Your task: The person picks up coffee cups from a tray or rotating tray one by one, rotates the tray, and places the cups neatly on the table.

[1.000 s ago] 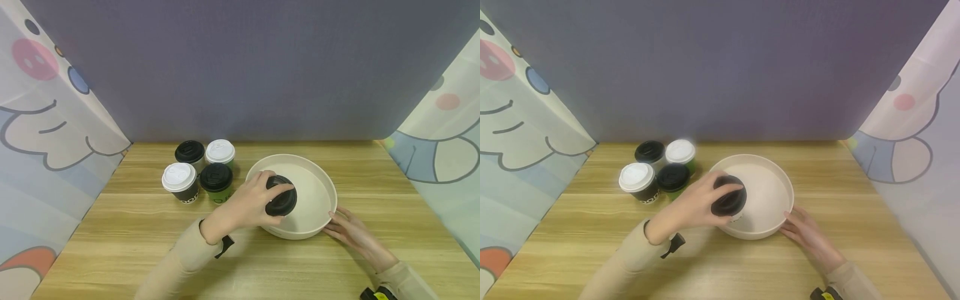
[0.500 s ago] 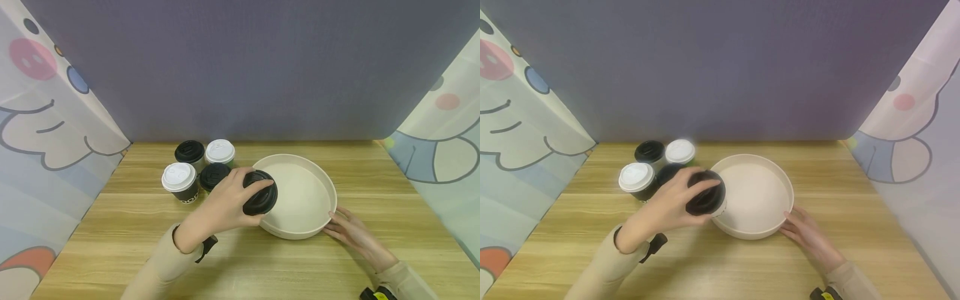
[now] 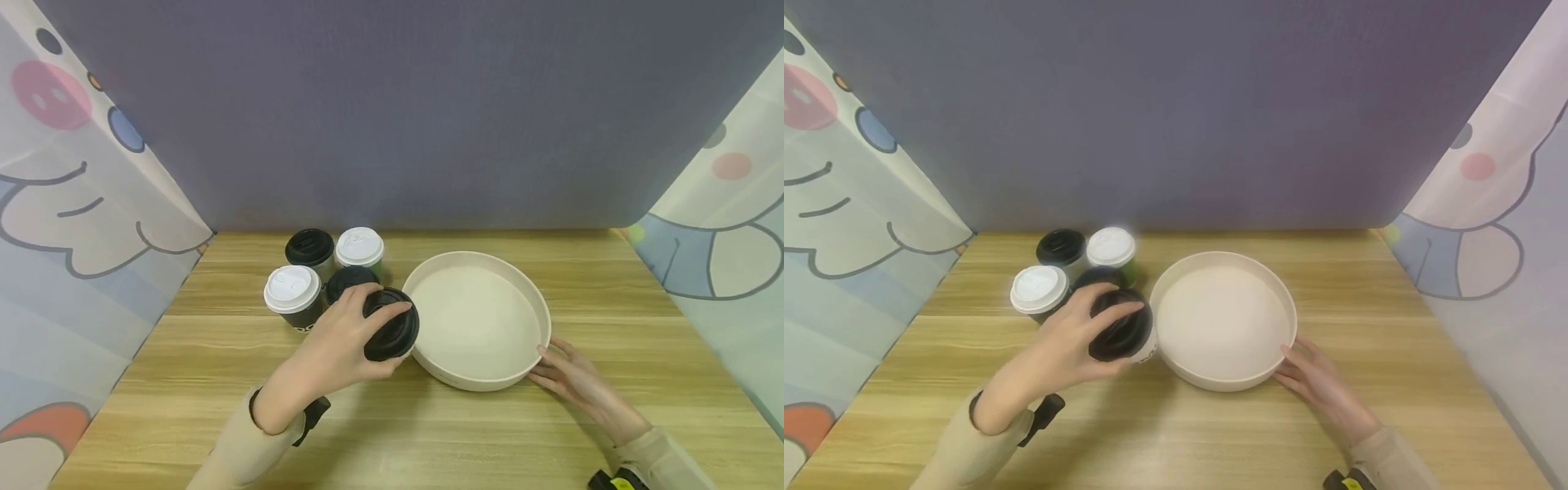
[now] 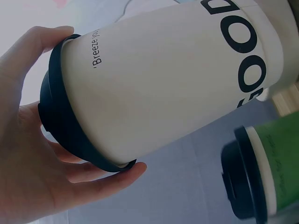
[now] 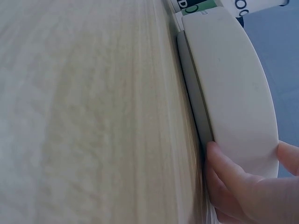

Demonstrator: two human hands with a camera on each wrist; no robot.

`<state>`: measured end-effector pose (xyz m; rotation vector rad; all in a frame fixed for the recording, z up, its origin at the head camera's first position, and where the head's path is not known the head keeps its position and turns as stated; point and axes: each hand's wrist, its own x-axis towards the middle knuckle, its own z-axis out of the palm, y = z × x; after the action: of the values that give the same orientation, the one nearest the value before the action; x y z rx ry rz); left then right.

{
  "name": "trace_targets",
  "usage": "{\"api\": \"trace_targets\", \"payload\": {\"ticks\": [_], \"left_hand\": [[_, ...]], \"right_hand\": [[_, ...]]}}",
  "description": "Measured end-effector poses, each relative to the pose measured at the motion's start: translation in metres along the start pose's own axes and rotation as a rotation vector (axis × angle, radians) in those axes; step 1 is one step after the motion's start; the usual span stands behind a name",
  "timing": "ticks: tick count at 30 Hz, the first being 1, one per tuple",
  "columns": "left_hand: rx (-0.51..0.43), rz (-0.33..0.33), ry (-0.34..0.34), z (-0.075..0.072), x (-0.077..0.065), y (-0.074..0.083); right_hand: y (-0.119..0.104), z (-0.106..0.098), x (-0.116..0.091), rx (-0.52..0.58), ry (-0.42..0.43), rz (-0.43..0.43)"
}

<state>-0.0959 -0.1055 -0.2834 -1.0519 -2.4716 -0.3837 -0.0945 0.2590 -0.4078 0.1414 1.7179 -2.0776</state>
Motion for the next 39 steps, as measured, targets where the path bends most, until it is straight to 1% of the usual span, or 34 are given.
{"api": "trace_targets", "payload": {"ticks": [3, 11, 21, 28, 34, 39], "left_hand": [[0.005, -0.022, -0.001, 0.0, -0.006, -0.003], [0.015, -0.038, -0.001, 0.004, -0.019, -0.01], [0.021, -0.06, -0.016, 0.011, -0.028, -0.014], [0.023, -0.062, -0.011, 0.015, -0.034, -0.018], [0.018, -0.085, -0.024, 0.017, -0.038, -0.021], [0.015, -0.089, -0.029, 0.019, -0.042, -0.022]], "right_hand": [[0.0, 0.0, -0.001, -0.003, -0.012, -0.014], [-0.001, 0.0, -0.001, -0.02, -0.004, -0.008], [0.001, 0.002, 0.001, -0.04, 0.04, 0.019], [0.001, 0.001, 0.001, -0.049, 0.034, 0.018], [0.001, 0.001, 0.002, -0.046, 0.043, 0.024], [0.001, 0.001, 0.002, -0.045, 0.035, 0.021]]}}
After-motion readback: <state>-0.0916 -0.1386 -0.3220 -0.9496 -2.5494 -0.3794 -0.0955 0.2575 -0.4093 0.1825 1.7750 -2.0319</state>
